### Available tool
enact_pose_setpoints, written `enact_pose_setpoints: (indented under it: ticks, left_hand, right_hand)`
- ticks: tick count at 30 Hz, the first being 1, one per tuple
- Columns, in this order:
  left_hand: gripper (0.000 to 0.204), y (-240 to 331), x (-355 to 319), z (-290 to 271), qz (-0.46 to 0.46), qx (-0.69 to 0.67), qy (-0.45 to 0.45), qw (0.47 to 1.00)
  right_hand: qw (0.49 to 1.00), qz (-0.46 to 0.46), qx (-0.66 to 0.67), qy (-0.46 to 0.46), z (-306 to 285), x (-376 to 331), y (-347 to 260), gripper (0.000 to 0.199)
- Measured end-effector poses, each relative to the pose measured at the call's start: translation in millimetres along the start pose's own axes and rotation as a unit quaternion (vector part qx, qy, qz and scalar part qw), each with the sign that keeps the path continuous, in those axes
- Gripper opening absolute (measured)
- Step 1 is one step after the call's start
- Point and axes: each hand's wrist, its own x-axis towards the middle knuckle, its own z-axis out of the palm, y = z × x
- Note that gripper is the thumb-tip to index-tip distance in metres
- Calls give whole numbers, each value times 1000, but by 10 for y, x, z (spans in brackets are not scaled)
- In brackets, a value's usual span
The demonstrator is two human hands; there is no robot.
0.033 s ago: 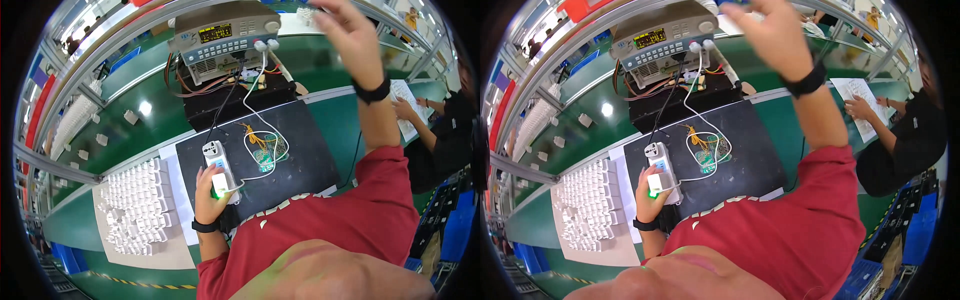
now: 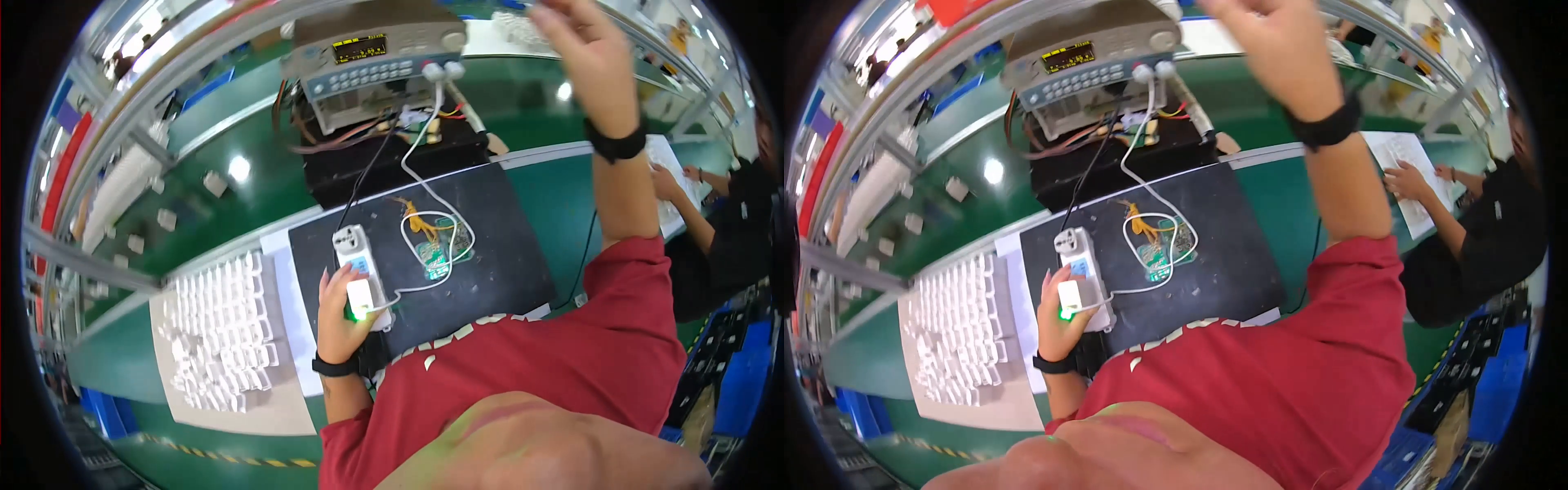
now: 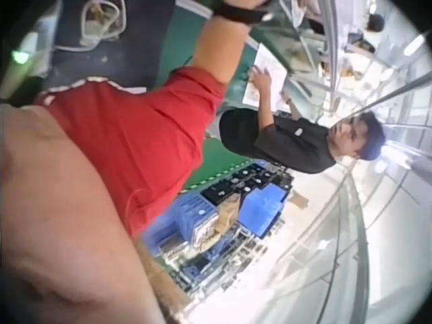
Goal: Testing white power adapters by plugging them into a test fixture and using a probe at an assembly line station.
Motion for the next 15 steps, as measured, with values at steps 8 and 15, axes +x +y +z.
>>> enact_pose_setpoints:
  ticks: [8,15]
  left_hand:
    - [42,-68,61,-29,-20,-93,-3,995]
    - [36,-78,63,11,3,-69,-5,998]
  right_hand:
    - [875,-85,288,-380,986,-1096,-644,43]
    - [940,-12,257,-225,1543,-1871,-837,25]
